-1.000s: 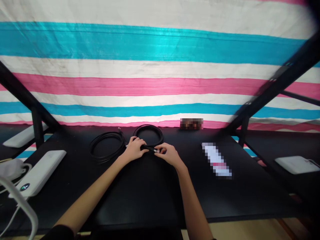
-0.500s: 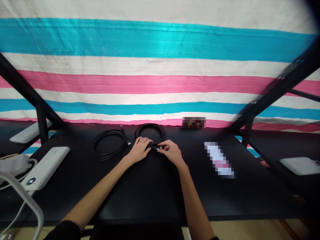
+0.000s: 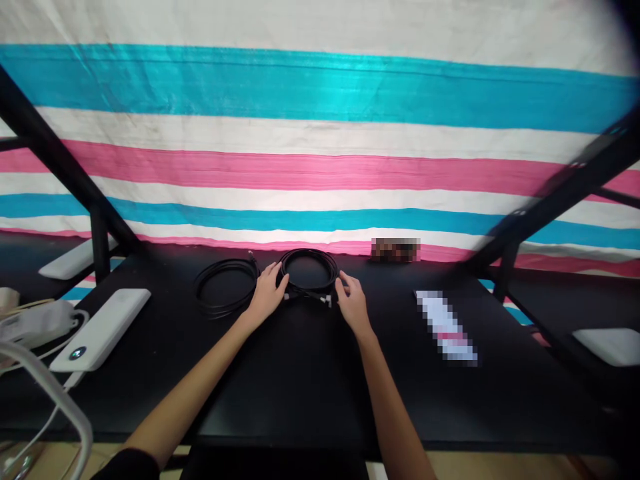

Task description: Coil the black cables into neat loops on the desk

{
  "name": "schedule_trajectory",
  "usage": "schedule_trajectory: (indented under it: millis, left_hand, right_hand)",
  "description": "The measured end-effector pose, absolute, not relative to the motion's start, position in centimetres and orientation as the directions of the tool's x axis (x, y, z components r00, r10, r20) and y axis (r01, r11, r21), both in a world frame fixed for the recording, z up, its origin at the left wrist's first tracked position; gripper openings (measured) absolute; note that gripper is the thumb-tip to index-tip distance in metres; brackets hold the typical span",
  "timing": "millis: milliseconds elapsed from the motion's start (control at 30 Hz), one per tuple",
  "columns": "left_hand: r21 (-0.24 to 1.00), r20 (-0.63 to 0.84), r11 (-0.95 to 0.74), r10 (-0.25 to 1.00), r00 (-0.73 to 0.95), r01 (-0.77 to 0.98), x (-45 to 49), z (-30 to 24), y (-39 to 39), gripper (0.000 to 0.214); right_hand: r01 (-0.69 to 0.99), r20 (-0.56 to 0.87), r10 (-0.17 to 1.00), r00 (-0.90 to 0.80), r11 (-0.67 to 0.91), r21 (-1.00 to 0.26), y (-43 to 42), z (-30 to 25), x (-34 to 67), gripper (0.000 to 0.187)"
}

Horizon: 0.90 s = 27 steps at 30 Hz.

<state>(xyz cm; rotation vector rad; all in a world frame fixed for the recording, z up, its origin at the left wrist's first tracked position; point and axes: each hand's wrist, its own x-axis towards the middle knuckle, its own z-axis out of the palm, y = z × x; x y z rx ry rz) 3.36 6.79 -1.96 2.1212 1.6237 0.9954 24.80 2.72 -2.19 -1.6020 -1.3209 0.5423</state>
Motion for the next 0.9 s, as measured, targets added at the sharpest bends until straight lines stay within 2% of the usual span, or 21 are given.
schedule_trajectory:
  millis: [167,267,567,700,767,900]
  left_hand:
    - [0.636,0.234,-0.197,0.971,0.056,0.746,4.3,-3.3,8.2,0.058]
    - [0.638,0.204,-0.161,0.978,0.036,0.753,4.8,-3.7,8.8,0.057]
    - [0.593,0.305,-0.259,0.949,0.085,0.763,4.6,-3.1,7.8,0.055]
    - [0.454,0.452,-0.300,0.889,0.073,0.839,2.9,-1.6,6.2,0.052]
    - [0.342,0.474,-0.224,0.880,0.038,0.913,1.3,-1.1,5.3,0.050]
    - [0.190,0.318,-0.032,0.947,-0.031,0.981,-1.9,-0.8,3.2,0.045]
  right_hand:
    - [0.496,0.250,0.913,0.323,0.062,-0.866,3.0,-2.9,24.6,0.045]
    - [0.487,0.261,0.909,0.326,0.075,-0.870,3.3,-3.2,24.7,0.043]
    - [0.515,0.294,0.904,0.310,0.101,-0.851,3.3,-3.3,24.9,0.036]
    - [0.512,0.295,0.896,0.333,0.092,-0.854,3.1,-2.6,25.1,0.039]
    - [0.512,0.297,0.890,0.347,0.085,-0.855,3.0,-2.2,25.2,0.040]
    - [0.515,0.292,0.886,0.361,0.072,-0.854,3.0,-2.0,25.4,0.039]
